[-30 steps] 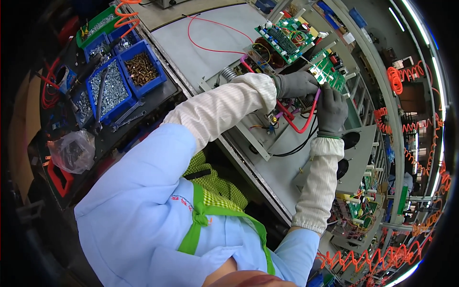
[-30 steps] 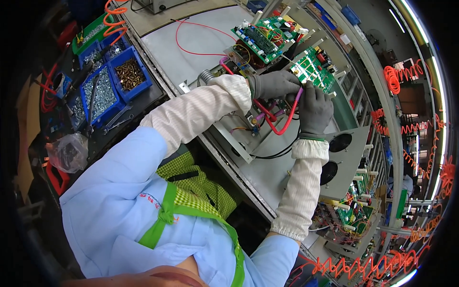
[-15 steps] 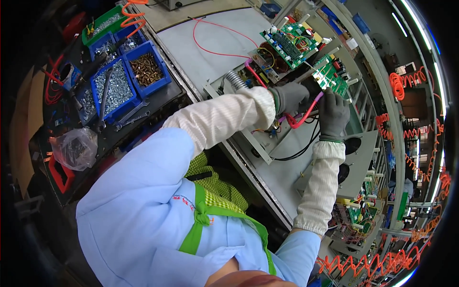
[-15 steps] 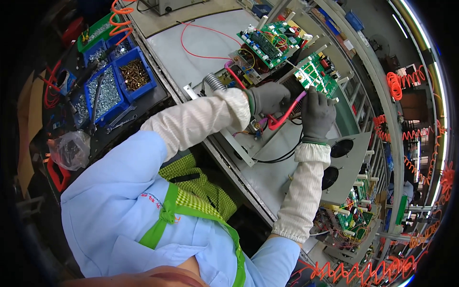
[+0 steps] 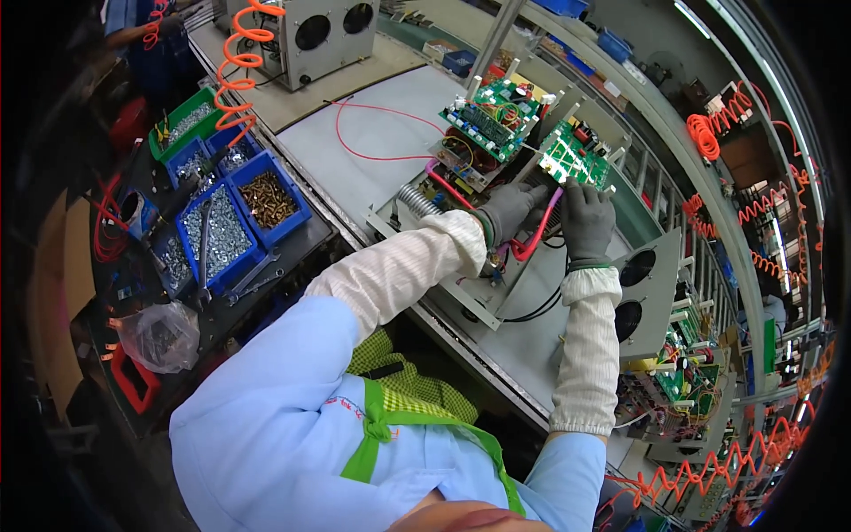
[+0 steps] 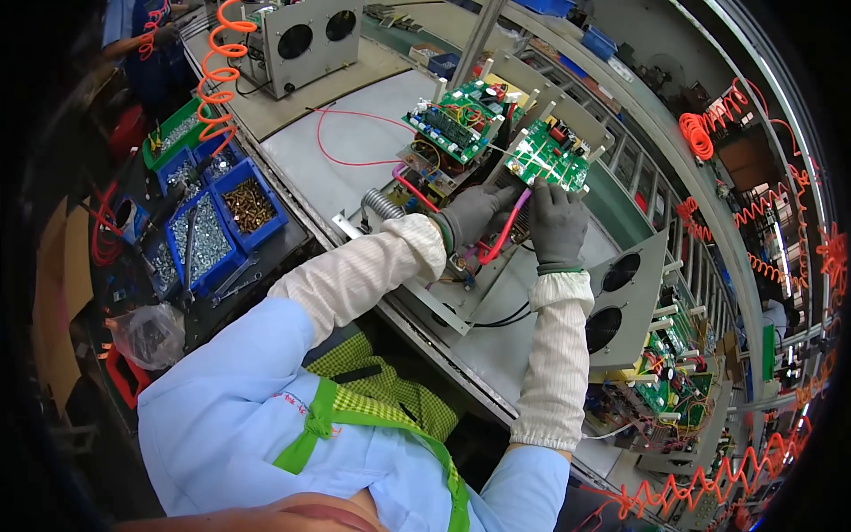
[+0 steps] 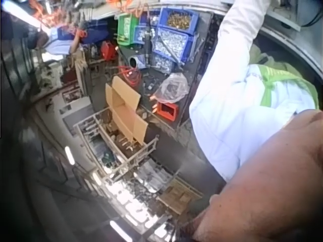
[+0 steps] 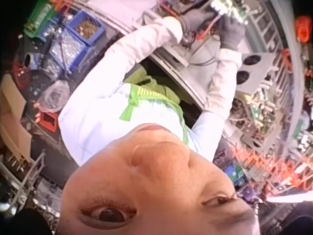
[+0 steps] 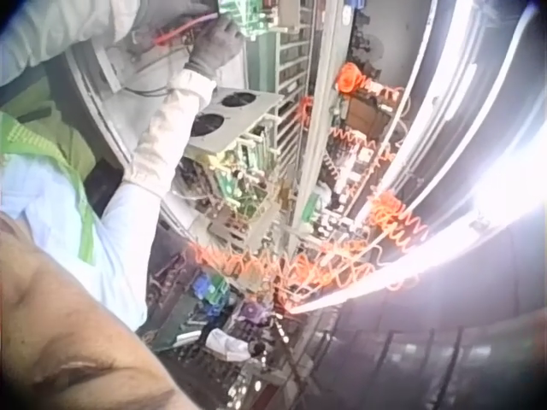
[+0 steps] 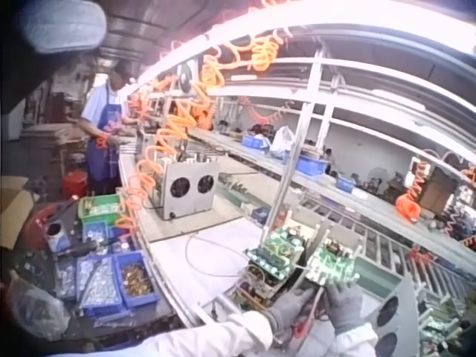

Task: Manually assembling and wiring electronic components and circuit boards in an industrial chassis using a powered screwdriver.

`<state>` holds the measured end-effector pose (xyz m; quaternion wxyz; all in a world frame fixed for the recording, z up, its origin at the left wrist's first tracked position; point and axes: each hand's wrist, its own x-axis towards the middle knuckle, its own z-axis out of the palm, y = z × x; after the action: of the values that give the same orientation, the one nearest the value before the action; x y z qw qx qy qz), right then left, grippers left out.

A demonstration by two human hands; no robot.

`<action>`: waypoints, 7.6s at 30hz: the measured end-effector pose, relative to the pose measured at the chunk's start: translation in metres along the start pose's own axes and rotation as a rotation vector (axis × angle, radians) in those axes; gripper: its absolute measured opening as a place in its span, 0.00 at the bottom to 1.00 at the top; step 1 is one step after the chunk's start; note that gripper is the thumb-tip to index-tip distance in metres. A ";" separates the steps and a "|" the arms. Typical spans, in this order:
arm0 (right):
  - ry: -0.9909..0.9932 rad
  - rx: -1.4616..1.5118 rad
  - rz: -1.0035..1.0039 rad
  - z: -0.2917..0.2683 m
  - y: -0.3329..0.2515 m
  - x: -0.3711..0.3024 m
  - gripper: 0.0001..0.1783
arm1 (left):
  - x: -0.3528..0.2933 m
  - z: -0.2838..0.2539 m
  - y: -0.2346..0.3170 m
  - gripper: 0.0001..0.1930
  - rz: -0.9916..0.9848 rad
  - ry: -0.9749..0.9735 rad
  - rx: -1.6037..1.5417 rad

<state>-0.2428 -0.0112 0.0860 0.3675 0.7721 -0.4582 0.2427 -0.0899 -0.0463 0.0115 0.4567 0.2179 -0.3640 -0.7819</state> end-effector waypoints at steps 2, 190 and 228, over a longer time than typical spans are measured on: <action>-0.012 0.016 0.009 0.000 -0.001 0.001 0.14 | 0.002 0.000 0.001 0.14 -0.038 0.054 0.069; 0.371 1.394 0.584 -0.033 0.050 0.146 0.15 | -0.094 0.042 -0.019 0.15 0.431 -0.139 0.643; -0.189 1.043 1.726 -0.172 -0.166 -0.455 0.19 | -0.513 -0.206 0.162 0.14 0.184 1.133 1.811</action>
<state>-0.3129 0.4163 -0.1896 -0.3546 0.2572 -0.7237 0.5333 0.3889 0.2735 0.0083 0.2847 0.7786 -0.5584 0.0315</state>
